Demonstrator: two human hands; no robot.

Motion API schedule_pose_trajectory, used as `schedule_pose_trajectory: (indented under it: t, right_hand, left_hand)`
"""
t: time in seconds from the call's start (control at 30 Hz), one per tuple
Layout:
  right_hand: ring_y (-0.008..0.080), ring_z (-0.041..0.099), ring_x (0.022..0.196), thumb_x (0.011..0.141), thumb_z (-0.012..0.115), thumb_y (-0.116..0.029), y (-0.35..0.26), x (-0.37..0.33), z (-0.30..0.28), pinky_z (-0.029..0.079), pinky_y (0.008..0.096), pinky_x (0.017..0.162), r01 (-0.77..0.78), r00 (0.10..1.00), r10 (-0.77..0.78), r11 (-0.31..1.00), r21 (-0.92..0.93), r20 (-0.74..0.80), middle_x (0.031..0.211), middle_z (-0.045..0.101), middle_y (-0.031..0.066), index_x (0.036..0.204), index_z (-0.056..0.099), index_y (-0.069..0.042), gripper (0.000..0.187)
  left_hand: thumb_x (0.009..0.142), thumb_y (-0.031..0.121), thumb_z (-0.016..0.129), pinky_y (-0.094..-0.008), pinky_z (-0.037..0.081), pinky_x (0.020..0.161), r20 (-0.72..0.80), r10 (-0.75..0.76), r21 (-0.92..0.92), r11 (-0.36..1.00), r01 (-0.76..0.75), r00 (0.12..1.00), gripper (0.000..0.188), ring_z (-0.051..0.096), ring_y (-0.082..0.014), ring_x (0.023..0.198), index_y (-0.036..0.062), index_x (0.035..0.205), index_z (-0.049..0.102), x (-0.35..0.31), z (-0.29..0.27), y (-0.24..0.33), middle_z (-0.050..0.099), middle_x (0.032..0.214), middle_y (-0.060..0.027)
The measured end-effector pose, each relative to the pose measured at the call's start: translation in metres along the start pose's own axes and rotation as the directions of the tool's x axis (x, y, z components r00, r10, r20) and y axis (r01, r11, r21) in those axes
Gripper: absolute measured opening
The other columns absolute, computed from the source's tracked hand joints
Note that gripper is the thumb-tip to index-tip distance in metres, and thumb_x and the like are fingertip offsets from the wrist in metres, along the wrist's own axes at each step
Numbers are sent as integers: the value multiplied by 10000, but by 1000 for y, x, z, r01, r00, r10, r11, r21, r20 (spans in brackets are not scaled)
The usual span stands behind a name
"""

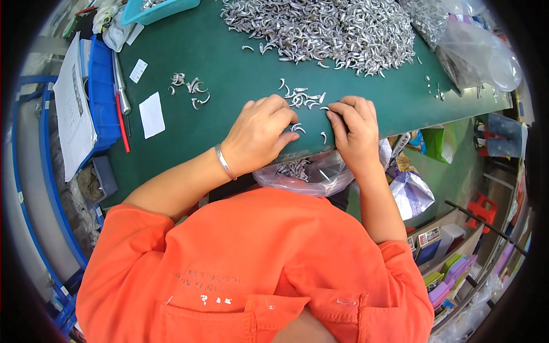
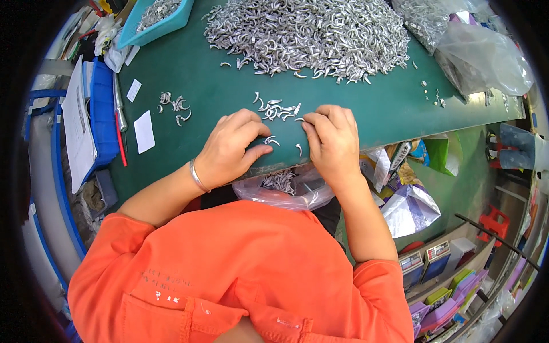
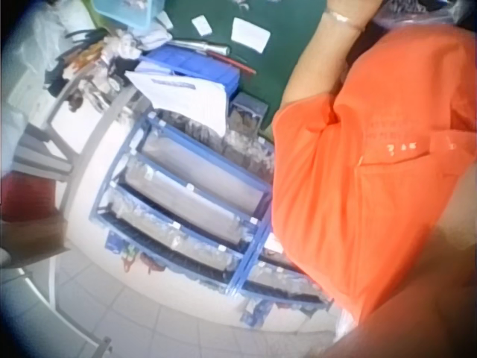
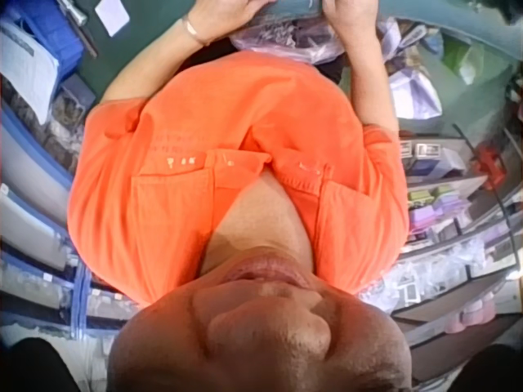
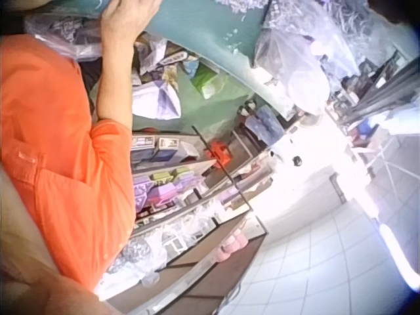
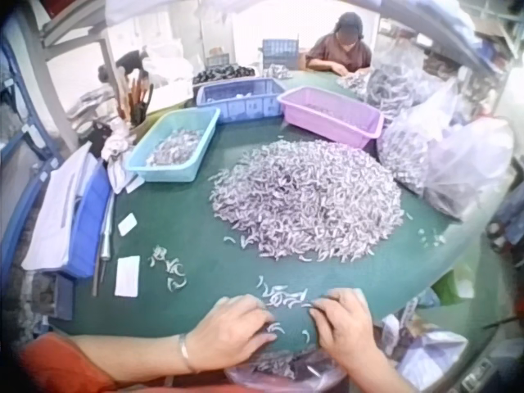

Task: The person sorts small, silver, curved metal pieces from a large pile on a green table into a clear plastic bag. The person uses both hands to pick up the pieces and place them into the bag, occasionally moving the pile to access more items.

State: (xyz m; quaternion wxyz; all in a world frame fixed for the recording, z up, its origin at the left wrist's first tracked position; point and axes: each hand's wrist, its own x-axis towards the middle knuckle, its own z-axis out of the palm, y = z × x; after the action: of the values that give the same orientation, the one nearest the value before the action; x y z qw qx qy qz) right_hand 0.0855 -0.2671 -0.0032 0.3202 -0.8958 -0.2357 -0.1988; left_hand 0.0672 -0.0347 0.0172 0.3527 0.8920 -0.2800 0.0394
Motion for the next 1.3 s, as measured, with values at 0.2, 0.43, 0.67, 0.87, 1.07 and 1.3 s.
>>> schedule_pose_trajectory:
  t: [0.2,0.43,0.67,0.87,1.07,1.3]
  right_hand:
    - [312,654,868,776,759,13,-7,-25,-15,517,414,806,-23,1000,19,976,215,24,969,702,118,1013,694,-17,248]
    - [292,634,821,758,712,55,-19,-33,-21,507,392,714,109,958,-194,927,360,209,936,675,107,951,697,-13,205]
    - [312,612,812,768,726,20,-5,13,2,505,405,724,182,983,-184,979,93,13,954,649,104,950,695,-24,190]
    - [321,596,861,770,769,-35,-1,-5,-10,501,419,746,129,942,-209,948,291,263,966,625,106,937,663,-22,198]
    - [325,593,857,768,801,-79,-16,4,-6,497,415,788,101,958,-177,946,309,228,1003,633,116,976,674,-19,251]
    - [312,604,883,769,742,-14,-9,-12,-17,494,416,768,134,905,-281,900,414,318,1029,650,97,993,696,-37,229]
  left_hand:
    - [764,-4,766,-402,502,803,-47,16,-109,994,-21,999,227,615,-306,890,43,951,647,-9,0,-12,621,971,-104]
    - [738,-8,744,-403,513,809,65,183,-127,977,-174,981,274,623,-323,859,42,999,677,-16,11,6,633,930,-106]
    - [766,-11,752,-429,510,811,-61,85,-111,990,-91,995,262,617,-359,920,27,996,632,5,12,9,617,981,-136]
    - [784,-25,739,-414,510,793,-129,-57,-26,998,54,990,278,609,-344,919,21,1041,644,4,-1,-12,594,1001,-137]
    - [780,-23,735,-408,503,778,-83,32,63,998,-27,996,177,612,-329,918,28,920,640,10,10,-12,602,970,-108]
    - [795,-53,697,-413,514,827,-106,-37,-71,997,30,994,235,609,-362,951,12,1012,630,-6,4,3,587,1080,-148]
